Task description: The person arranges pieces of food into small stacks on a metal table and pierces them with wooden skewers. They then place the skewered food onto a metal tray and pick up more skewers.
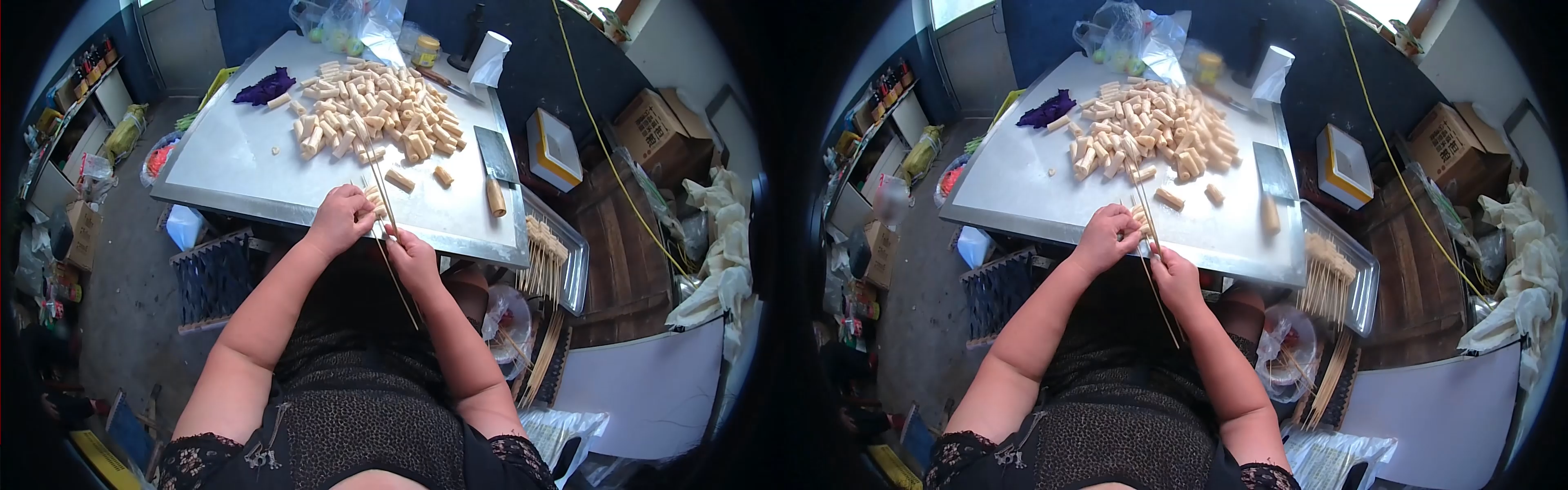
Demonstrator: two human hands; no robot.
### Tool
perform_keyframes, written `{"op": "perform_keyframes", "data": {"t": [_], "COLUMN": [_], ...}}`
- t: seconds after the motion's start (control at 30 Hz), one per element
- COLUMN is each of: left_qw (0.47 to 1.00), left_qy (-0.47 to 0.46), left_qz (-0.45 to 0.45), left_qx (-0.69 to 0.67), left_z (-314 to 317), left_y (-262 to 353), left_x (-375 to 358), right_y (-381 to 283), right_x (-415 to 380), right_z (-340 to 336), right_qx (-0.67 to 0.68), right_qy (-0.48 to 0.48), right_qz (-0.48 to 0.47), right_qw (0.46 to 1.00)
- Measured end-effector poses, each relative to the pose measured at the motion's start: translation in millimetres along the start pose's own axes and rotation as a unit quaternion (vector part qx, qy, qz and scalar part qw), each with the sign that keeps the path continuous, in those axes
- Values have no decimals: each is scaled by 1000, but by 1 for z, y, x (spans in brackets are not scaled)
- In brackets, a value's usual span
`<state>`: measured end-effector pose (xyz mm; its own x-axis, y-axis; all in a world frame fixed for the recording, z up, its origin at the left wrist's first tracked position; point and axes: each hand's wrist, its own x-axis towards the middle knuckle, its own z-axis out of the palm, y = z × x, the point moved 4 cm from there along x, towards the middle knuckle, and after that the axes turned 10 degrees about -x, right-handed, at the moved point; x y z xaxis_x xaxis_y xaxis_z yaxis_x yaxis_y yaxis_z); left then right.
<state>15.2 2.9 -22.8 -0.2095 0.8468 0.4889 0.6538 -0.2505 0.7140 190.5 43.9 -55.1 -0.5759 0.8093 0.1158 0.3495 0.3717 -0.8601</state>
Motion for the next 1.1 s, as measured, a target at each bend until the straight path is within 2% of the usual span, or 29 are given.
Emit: {"op": "perform_keyframes", "data": {"t": [0.07, 0.13, 0.27, 0.37, 0.47, 0.53, 0.57, 0.6, 0.63, 0.67, 0.7, 0.73, 0.77, 0.8, 0.87, 0.93, 0.97, 1.0, 1.03, 1.07, 1.1], "left_qw": [1000, 1000, 999, 999, 994, 993, 995, 996, 996, 996, 997, 996, 996, 996, 991, 993, 993, 992, 993, 994, 993], "left_qy": [14, 5, 26, 2, 21, 38, 34, 30, 29, 27, 13, 0, -13, -13, -53, -40, -47, -37, -52, -66, -59], "left_qz": [20, 17, 25, 51, 105, 107, 98, 89, 85, 86, 75, 64, 62, 56, 52, 52, 52, 41, 29, 17, 12], "left_qx": [-3, 4, 13, 0, -33, -17, -6, 5, 17, 14, 33, 54, 60, 63, 112, 94, 94, 111, 102, 91, 97], "left_z": [-1, -2, 6, 20, 23, 16, 15, 14, 13, 15, 18, 20, 25, 31, 38, 35, 33, 28, 27, 27, 26], "left_y": [2, 4, 9, 34, 63, 67, 60, 51, 41, 35, 29, 24, 20, 17, 12, 12, 12, 16, 20, 24, 25], "left_x": [-1, -2, -5, -6, 9, 20, 25, 29, 31, 31, 31, 31, 31, 30, 23, 25, 26, 29, 33, 37, 43], "right_y": [-6, -23, -21, -12, 2, 24, 55, 73, 104, 159, 198, 275, 348, 388, 436, 484, 503, 373, 434, 324, 259], "right_x": [-5, -37, -87, -96, -105, -105, -105, -100, -101, -98, -94, -89, -84, -88, -73, -63, -60, -65, -66, -72, -72], "right_z": [-1, -6, -11, -29, -76, -128, -162, -193, -229, -262, -287, -311, -334, -347, -361, -369, -374, -352, -367, -352, -342], "right_qx": [-61, 87, 183, 228, 277, 337, 278, 267, 158, 70, 103, 1, -104, -103, -201, -141, -287, -55, -420, -443, -448], "right_qy": [14, -65, -92, -42, 28, 161, 230, 299, 347, 381, 387, 402, 368, 361, 343, 336, 251, 302, 135, 223, 176], "right_qz": [-34, 162, 206, 186, 165, 137, 129, 67, 168, 199, 236, 256, 304, 306, 269, 241, 271, 409, 281, 302, 351], "right_qw": [997, 981, 957, 955, 946, 917, 924, 914, 909, 900, 885, 879, 873, 875, 877, 900, 884, 860, 852, 814, 803]}}
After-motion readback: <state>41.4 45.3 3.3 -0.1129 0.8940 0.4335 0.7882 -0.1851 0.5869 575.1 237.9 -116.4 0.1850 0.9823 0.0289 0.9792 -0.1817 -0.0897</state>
